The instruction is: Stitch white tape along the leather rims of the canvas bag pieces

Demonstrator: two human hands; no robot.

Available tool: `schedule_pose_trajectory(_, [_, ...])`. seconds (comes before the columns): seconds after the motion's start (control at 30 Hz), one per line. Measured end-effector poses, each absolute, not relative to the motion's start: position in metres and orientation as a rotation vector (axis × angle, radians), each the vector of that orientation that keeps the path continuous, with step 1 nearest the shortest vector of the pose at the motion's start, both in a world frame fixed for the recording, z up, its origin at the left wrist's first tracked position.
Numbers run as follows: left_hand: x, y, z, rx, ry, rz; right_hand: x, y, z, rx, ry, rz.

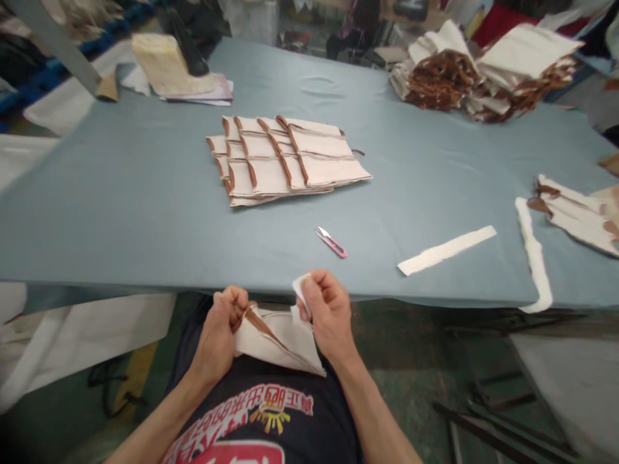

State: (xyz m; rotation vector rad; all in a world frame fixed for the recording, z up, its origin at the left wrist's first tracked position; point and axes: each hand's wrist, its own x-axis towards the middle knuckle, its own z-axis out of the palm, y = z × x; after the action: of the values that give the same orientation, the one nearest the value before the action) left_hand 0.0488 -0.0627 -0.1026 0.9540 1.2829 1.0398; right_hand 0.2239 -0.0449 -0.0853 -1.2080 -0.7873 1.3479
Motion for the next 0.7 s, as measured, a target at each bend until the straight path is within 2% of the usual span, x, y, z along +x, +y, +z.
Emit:
schedule_pose_trajectory(0.17, [0.034, -0.071, -0.113, 1.014, 1.402, 0.976, 0.204, -0.069, -0.116, -1.268, -0.791, 1.602])
schedule_pose_trajectory(0.3, [0.022, -0.078, -0.106, 1.089, 1.347, 0.863, 0.197, -0.078, -0.1, -1.279, -0.823, 1.682])
schedule_pose_trajectory(0.47, [0.015, -0.075, -0.094, 1.236, 1.261, 0.753, 0.19, -0.085, -0.076, -1.34, -1.108, 1.616])
schedule_pose_trajectory(0.7, [0.021, -0.065, -0.08, 1.293, 1.192, 0.736, 0.193, -0.088, -0.061, -1.48, -1.201, 1.45])
